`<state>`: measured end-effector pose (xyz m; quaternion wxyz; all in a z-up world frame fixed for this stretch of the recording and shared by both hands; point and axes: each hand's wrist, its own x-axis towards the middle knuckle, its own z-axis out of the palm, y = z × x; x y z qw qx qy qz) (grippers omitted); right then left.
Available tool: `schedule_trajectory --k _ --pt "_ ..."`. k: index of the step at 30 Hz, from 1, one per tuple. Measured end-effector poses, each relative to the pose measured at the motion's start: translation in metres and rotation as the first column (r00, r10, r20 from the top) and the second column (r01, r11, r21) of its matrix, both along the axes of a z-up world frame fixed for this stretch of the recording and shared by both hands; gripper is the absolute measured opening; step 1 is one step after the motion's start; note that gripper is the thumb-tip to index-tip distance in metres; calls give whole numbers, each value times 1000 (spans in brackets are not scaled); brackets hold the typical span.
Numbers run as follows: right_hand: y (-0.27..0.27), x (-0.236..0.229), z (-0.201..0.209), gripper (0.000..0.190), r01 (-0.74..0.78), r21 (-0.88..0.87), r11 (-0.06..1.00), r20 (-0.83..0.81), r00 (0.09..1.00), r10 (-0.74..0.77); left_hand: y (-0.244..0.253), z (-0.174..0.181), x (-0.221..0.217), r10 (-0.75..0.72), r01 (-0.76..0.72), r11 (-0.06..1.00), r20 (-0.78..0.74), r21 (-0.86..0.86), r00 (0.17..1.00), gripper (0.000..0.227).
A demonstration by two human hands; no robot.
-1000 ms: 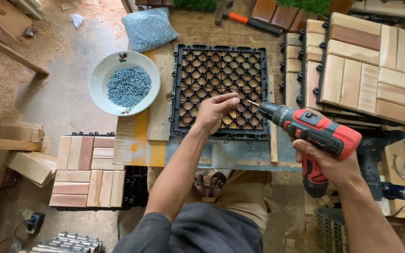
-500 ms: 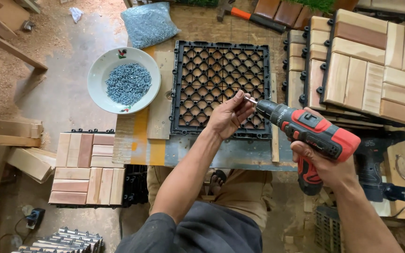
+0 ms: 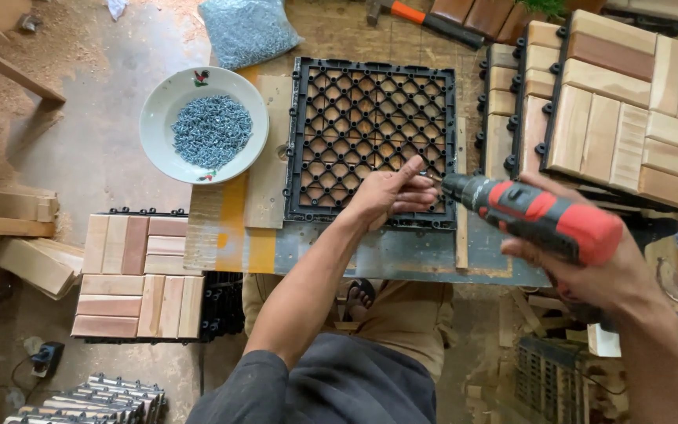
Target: Securing wooden tiles to a plastic grid base using screws and a power drill to create interlocking deck tiles.
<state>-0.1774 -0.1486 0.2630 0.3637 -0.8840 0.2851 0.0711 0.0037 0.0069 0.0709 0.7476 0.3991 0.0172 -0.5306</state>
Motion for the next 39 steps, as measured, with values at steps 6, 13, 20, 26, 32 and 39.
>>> schedule_trajectory --k 6,13,20,26,32,39 --pt "-24 50 15 45 175 58 983 -178 971 -162 -33 -59 18 -618 -501 729 763 467 -189 112" --pt "-11 86 14 33 252 -53 966 -312 915 -255 -34 -67 16 -779 -477 609 591 633 -211 128" --pt "-20 99 8 24 165 48 985 -189 970 -153 -35 -75 18 -761 -512 626 605 589 -234 127" --pt "-24 115 2 24 133 -12 991 -279 951 -131 -34 -79 15 -708 -581 664 645 470 -288 127" --pt "-42 130 -7 33 58 -20 998 -340 939 -61 -35 -78 12 -712 -590 659 640 467 -289 127" --pt "-32 151 1 38 -4 -43 999 -435 900 -15 -35 -74 13 -732 -588 641 623 493 -277 126"
